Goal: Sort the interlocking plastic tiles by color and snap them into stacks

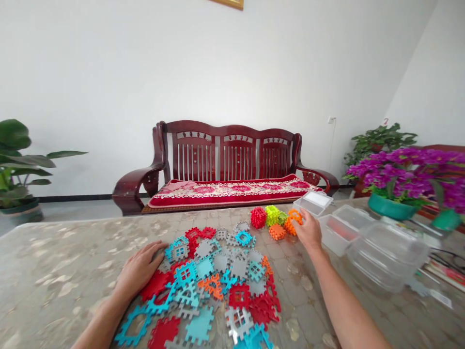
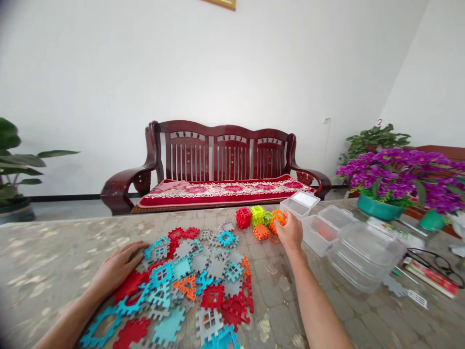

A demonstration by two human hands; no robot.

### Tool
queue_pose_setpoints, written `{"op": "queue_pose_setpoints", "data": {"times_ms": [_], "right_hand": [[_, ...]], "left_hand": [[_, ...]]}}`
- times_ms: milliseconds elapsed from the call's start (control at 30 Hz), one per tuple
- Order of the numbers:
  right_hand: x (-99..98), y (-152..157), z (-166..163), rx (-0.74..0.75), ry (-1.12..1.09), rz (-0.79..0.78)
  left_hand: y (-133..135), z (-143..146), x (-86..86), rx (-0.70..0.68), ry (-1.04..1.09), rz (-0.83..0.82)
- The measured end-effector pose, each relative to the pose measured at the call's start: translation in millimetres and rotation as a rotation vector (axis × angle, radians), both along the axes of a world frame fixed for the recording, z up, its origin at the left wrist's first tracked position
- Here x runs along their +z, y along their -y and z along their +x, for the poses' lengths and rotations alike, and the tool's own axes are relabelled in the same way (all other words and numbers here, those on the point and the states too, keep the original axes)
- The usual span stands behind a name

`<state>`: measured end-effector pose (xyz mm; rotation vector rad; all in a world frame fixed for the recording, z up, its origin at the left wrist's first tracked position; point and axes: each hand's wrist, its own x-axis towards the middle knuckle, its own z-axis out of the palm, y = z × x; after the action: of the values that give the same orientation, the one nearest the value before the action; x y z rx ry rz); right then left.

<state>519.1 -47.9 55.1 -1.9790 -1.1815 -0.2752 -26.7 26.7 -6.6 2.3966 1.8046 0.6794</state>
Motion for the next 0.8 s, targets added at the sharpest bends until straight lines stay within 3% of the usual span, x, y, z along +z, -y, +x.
{"op": "queue_pose_setpoints", "data": {"times_ms": [300,500,567,667,800], "right_hand": [[-0.8,1.1,8.0,-0.051,0.062,-0.132],[2.7,2.0,-6.3,-0.068,0.133,-0.052],[4.2,-1.6,-22.0,0.02,0.144,0.001],[4.9,-7.9,-61.2,0.295,0.128,0.024],[6.4,-6.3,-132.0,0.682,0.068,-0.105]], "left_hand": [[-3.6,-3.2,-4.7,-0.012,0.017,0.006],[3.7,2.4,2.4,0.012,0.017,-0.008],[8.3,5.7,6.7,0.02,0.01,-0.018],[13.2,9.8,12.2,0.034,0.005,-0.044],[16.0,12.3,16.6,0.05,0.004,-0.071]]}}
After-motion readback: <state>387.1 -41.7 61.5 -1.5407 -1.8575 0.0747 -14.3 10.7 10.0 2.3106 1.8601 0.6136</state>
